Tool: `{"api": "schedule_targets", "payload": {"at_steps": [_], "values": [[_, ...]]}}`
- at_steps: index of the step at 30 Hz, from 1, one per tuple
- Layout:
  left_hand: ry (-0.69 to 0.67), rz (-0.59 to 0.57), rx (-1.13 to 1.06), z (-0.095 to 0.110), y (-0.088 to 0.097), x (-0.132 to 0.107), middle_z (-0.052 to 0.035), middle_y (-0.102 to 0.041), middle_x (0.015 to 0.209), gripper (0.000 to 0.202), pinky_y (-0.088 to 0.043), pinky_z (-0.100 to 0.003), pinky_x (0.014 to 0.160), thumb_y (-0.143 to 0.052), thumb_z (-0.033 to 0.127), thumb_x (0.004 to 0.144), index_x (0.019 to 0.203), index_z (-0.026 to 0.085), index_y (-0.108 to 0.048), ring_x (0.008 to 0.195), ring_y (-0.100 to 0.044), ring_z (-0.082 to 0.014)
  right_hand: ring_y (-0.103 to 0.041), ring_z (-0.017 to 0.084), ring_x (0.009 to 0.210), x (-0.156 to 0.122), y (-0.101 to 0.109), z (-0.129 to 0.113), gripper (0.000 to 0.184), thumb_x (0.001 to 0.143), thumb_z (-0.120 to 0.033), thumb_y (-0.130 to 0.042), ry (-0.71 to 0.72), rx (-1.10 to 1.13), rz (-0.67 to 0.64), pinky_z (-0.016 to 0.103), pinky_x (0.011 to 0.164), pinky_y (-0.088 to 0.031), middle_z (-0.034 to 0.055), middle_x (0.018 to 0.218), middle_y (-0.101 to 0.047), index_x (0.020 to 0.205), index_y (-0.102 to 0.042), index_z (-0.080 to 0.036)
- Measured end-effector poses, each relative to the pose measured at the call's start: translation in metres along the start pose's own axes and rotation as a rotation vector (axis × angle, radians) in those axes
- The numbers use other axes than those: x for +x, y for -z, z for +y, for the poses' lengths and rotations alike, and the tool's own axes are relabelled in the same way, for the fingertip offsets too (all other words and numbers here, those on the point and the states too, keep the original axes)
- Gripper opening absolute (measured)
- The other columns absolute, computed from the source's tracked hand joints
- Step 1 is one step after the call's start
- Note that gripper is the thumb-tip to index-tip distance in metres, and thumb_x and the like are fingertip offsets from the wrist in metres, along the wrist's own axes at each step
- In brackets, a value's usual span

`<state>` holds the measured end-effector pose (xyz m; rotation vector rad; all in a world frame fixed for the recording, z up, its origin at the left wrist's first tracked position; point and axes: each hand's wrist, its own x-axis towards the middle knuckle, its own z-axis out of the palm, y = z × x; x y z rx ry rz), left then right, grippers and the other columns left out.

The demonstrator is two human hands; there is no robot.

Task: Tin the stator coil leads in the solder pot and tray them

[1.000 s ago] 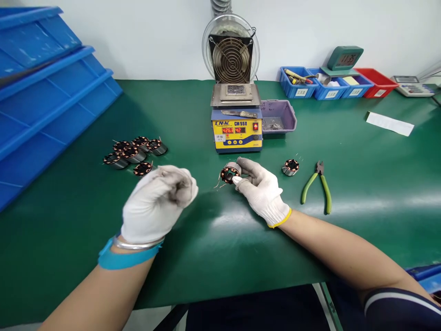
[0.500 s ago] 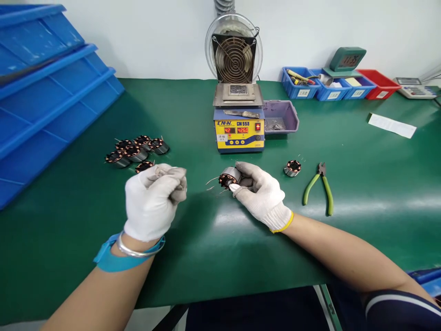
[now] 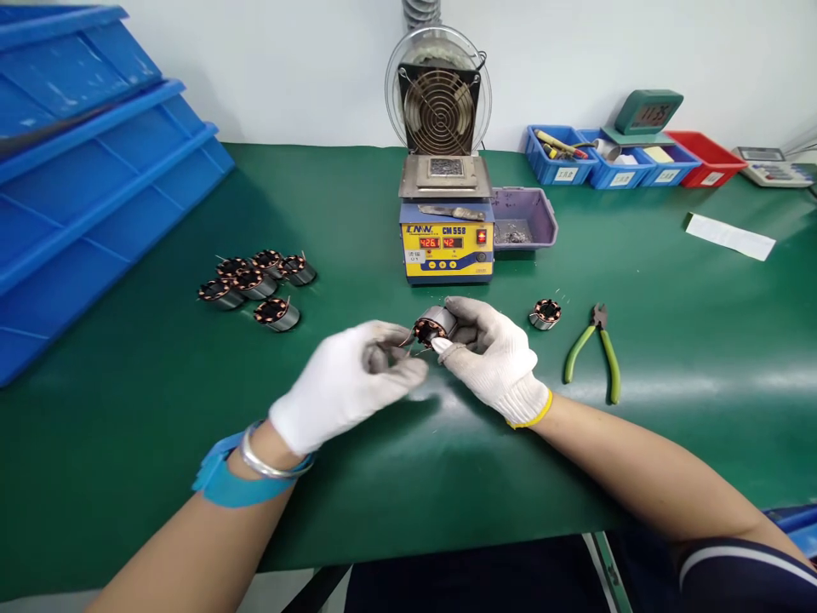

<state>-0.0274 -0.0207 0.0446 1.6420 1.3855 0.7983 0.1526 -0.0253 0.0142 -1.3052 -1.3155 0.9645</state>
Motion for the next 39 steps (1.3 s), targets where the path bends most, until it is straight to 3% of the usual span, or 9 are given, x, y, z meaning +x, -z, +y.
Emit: {"api": "schedule_targets", "payload": {"at_steps": [3,6,9,12,16,21,27,33,39], "values": [[0.045,-0.103,0.061,0.005,-0.008,-0.005,-0.0009,-0.062,0.062,0.024,-0.040,-0.022,0.051,-0.060,0.038,0.079,0.068,0.017,-0.063,0.053,-0.051,-0.0106,-0.065,0.014,0.071,-0.001,0.004,-0.004,0.047,0.068,-0.032,-0.071,0.076,-0.105,-0.016,0.026,0.068,-0.058,0.0033,0.093,-0.071,0.113,-0.066,-0.020],[0.110,-0.112,-0.171,0.011,0.002,-0.016,-0.0002,-0.058,0.055,0.025,-0.034,-0.021,0.042,-0.062,0.039,0.078,0.066,0.017,-0.061,0.045,-0.045,-0.0093,-0.063,0.012,0.067,0.002,0.008,-0.006,0.046,0.067,-0.032,-0.071,0.099,-0.174,-0.012,0.026,0.067,-0.057,0.0015,0.090,-0.070,0.112,-0.067,-0.022],[0.160,0.041,-0.495,0.011,0.013,-0.017,0.0015,-0.056,0.056,0.025,-0.033,-0.020,0.040,-0.069,0.040,0.071,0.068,0.018,-0.057,0.043,-0.046,-0.0090,-0.062,0.012,0.063,0.005,0.010,-0.004,0.047,0.067,-0.033,-0.071,0.045,-0.192,0.019,0.026,0.064,-0.057,0.0000,0.082,-0.069,0.112,-0.066,-0.022],[0.177,0.174,-0.599,0.003,0.008,-0.007,0.0014,-0.058,0.060,0.026,-0.034,-0.020,0.042,-0.068,0.042,0.072,0.075,0.018,-0.058,0.048,-0.050,-0.0099,-0.062,0.012,0.064,0.012,0.015,-0.004,0.048,0.069,-0.034,-0.069,0.080,-0.241,0.014,0.026,0.063,-0.056,0.0001,0.083,-0.069,0.115,-0.064,-0.021],[0.105,0.049,-0.318,-0.012,-0.017,0.006,-0.0025,-0.065,0.070,0.032,-0.045,-0.025,0.053,-0.060,0.047,0.081,0.086,0.016,-0.062,0.055,-0.055,-0.0124,-0.065,0.016,0.076,0.050,0.033,-0.024,0.043,0.074,-0.033,-0.064,0.276,-0.489,0.032,0.030,0.074,-0.057,0.0020,0.094,-0.069,0.115,-0.063,-0.022],[-0.073,-0.187,0.068,-0.017,-0.030,0.008,-0.0058,-0.071,0.095,0.033,-0.051,-0.034,0.080,-0.054,0.047,0.084,0.094,0.019,-0.069,0.086,-0.065,-0.0209,-0.062,0.026,0.100,0.148,0.051,-0.081,0.043,0.078,-0.033,-0.061,0.482,-1.040,0.107,0.043,0.088,-0.051,0.0061,0.111,-0.065,0.119,-0.060,-0.022],[-0.063,-0.245,0.141,-0.015,-0.024,0.006,-0.0060,-0.072,0.099,0.037,-0.052,-0.033,0.078,-0.050,0.047,0.086,0.103,0.020,-0.068,0.087,-0.067,-0.0217,-0.059,0.026,0.109,0.242,0.029,-0.117,0.037,0.085,-0.030,-0.058,0.480,-1.443,0.017,0.037,0.088,-0.047,0.0089,0.115,-0.063,0.118,-0.058,-0.013],[-0.078,-0.273,0.264,-0.016,-0.025,0.006,-0.0060,-0.071,0.106,0.036,-0.051,-0.036,0.082,-0.048,0.042,0.086,0.108,0.021,-0.067,0.095,-0.066,-0.0248,-0.060,0.034,0.108,0.262,0.008,-0.113,0.045,0.074,-0.021,-0.069,0.414,-1.644,-0.128,0.046,0.088,-0.049,0.0174,0.118,-0.061,0.118,-0.059,-0.013],[-0.075,-0.292,0.318,-0.013,-0.024,0.004,-0.0059,-0.071,0.104,0.037,-0.050,-0.038,0.080,-0.047,0.043,0.086,0.112,0.022,-0.066,0.095,-0.066,-0.0266,-0.060,0.036,0.109,0.262,0.006,-0.112,0.044,0.076,-0.020,-0.065,0.403,-1.695,-0.147,0.050,0.088,-0.049,0.0177,0.118,-0.060,0.120,-0.058,-0.013]]}}
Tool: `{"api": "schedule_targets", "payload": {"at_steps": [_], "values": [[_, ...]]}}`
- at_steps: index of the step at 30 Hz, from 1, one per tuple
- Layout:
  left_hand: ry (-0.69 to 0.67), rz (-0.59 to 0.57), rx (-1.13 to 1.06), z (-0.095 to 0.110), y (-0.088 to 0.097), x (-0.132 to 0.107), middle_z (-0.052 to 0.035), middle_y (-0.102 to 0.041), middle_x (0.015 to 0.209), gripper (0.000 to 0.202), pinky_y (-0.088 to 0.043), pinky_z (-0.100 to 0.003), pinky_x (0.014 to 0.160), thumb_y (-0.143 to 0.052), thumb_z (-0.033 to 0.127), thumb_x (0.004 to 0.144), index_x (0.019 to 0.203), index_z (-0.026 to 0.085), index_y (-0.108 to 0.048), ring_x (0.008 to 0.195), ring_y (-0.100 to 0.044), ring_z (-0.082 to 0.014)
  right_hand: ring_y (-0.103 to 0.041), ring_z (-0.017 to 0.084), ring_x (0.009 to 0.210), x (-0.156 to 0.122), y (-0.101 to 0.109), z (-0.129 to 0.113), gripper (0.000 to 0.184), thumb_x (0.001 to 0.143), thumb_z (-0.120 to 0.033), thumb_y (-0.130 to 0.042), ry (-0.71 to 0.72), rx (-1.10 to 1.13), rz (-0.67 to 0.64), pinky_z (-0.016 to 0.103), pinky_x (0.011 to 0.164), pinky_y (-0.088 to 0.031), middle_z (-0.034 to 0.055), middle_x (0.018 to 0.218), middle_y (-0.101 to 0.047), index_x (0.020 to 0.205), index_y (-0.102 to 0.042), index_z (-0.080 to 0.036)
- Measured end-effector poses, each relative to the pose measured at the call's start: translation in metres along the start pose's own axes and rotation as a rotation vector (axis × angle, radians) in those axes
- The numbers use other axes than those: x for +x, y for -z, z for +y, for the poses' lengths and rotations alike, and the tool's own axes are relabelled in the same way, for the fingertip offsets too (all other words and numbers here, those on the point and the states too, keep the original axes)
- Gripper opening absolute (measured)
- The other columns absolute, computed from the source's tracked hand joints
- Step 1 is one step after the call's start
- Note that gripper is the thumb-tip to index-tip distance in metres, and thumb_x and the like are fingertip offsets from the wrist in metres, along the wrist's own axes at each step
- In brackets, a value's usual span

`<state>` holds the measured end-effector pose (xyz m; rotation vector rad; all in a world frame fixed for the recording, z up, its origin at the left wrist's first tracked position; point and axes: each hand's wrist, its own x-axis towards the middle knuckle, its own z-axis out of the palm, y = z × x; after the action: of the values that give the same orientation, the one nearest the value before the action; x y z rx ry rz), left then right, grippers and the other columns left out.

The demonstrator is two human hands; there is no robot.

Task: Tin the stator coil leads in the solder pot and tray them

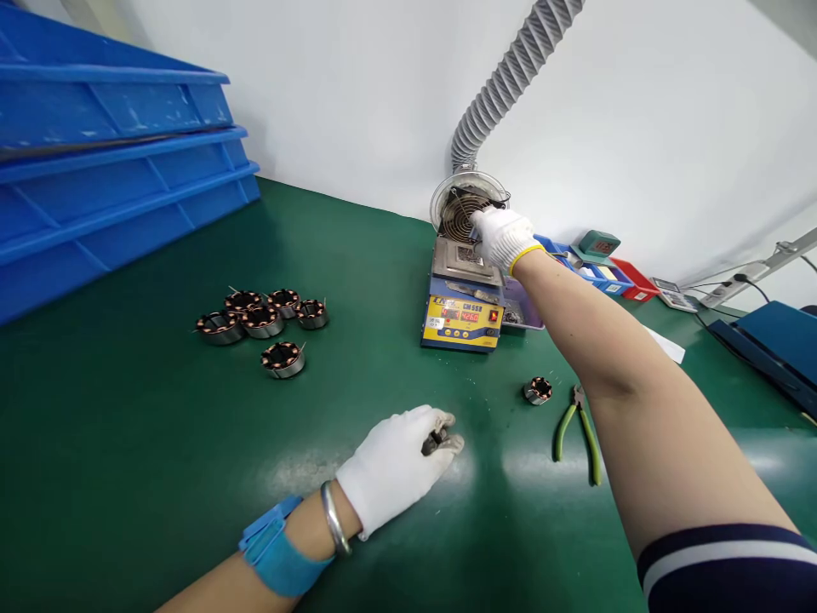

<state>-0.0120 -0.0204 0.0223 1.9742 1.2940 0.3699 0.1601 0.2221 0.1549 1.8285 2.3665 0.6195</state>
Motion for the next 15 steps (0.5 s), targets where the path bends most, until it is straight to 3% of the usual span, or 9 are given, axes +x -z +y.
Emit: {"api": "schedule_targets", "payload": {"at_steps": [4,8,12,15], "values": [[-0.009,0.012,-0.044,-0.001,-0.001,0.000,-0.0054,-0.071,0.103,0.036,-0.050,-0.039,0.081,-0.049,0.043,0.085,0.110,0.022,-0.066,0.094,-0.066,-0.0264,-0.061,0.035,0.106,-0.002,0.005,0.000,0.044,0.076,-0.021,-0.068,-0.013,0.022,0.012,0.047,0.085,-0.050,0.0192,0.116,-0.061,0.118,-0.059,-0.011],[0.014,0.121,-0.224,-0.004,-0.003,0.003,-0.0063,-0.071,0.102,0.038,-0.052,-0.035,0.083,-0.052,0.042,0.084,0.112,0.018,-0.064,0.092,-0.066,-0.0223,-0.061,0.026,0.106,-0.013,0.015,0.006,0.039,0.079,-0.028,-0.064,-0.050,0.159,0.141,0.036,0.088,-0.047,0.0137,0.114,-0.063,0.114,-0.060,-0.010],[0.043,0.317,-0.443,-0.006,-0.005,0.007,-0.0085,-0.070,0.104,0.047,-0.053,-0.032,0.086,-0.056,0.043,0.084,0.120,0.014,-0.058,0.092,-0.067,-0.0195,-0.063,0.023,0.099,-0.049,0.025,-0.005,0.031,0.082,-0.034,-0.058,-0.088,0.376,0.238,0.036,0.084,-0.048,0.0057,0.100,-0.069,0.105,-0.066,-0.015],[0.034,0.408,-0.553,-0.007,-0.008,0.009,-0.0109,-0.067,0.113,0.057,-0.054,-0.031,0.084,-0.058,0.044,0.084,0.131,0.012,-0.050,0.093,-0.067,-0.0184,-0.066,0.024,0.090,-0.089,0.022,-0.031,0.034,0.074,-0.039,-0.066,-0.134,0.652,0.169,0.037,0.080,-0.053,0.0022,0.094,-0.071,0.103,-0.070,-0.023]]}}
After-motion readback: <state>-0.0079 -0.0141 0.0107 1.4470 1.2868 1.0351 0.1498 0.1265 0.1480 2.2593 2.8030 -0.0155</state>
